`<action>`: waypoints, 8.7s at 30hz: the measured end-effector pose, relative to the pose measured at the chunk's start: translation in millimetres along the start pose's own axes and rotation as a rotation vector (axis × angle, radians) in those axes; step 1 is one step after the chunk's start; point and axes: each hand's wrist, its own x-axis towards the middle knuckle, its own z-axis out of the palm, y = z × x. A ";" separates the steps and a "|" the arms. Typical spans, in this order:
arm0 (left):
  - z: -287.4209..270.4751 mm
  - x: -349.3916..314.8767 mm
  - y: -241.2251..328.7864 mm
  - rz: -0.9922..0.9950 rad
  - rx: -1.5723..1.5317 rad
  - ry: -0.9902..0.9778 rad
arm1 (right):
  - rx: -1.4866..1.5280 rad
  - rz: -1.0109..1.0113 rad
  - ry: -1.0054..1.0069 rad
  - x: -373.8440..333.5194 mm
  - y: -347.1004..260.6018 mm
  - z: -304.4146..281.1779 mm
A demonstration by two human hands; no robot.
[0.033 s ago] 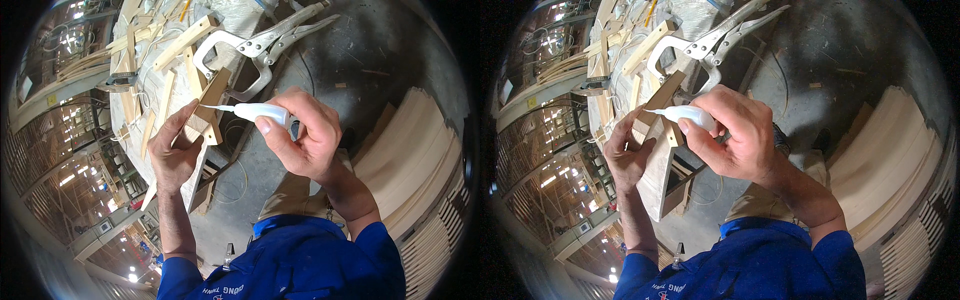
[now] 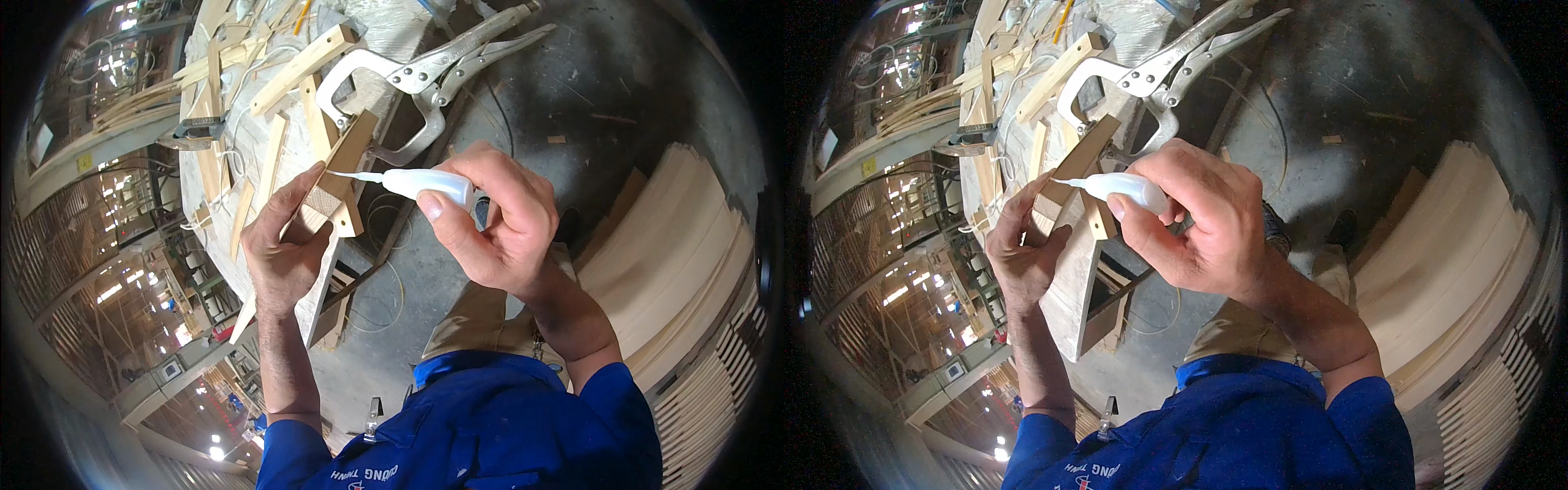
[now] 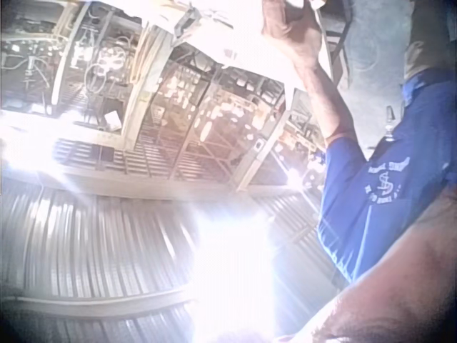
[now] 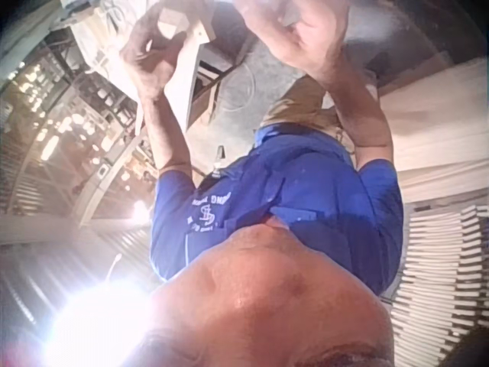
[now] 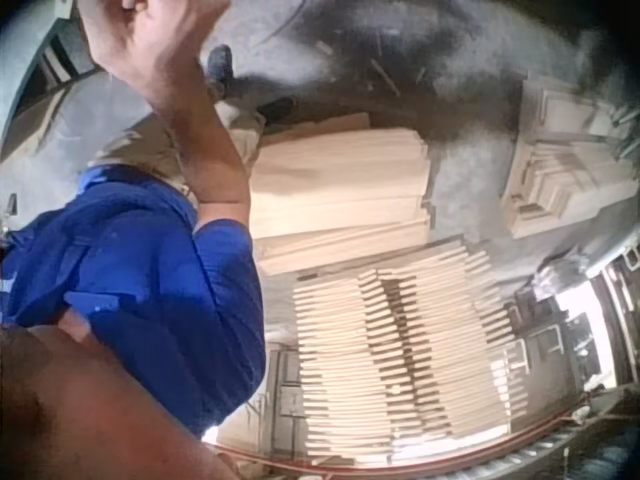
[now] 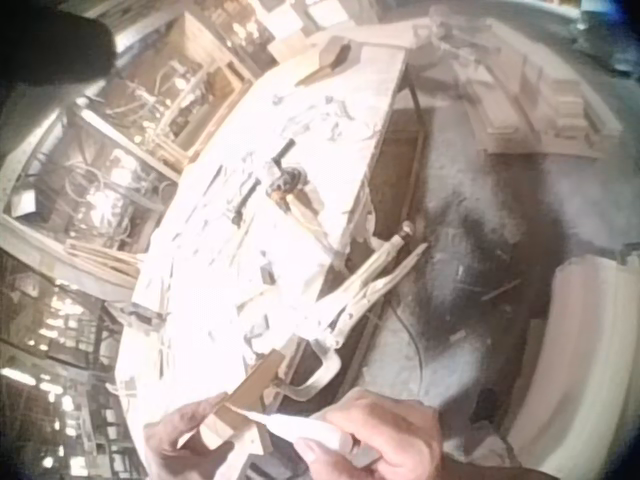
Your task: The person aligns a thin wooden strip along the edge of a larger wooden panel, then uses a clamp to secure the strip in place. The person applies glue to the joint and sets the assembled piece aside on the workbench.
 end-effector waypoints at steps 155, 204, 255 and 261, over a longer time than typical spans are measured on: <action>235.5 -223.5 137.0 -1.394 -0.186 1.090 | -1.021 -0.156 -0.816 430.8 431.6 285.8; 59.2 -312.8 -196.9 -1.069 -1.345 1.498 | -0.109 1.026 -0.646 -45.7 39.2 19.2; 258.1 -428.3 30.6 -1.113 -0.952 -0.054 | -0.713 0.515 -2.120 -46.6 5.7 -25.8; 216.6 -518.6 24.0 -1.250 -1.103 0.322 | -0.864 0.341 -2.045 -81.5 44.0 -48.3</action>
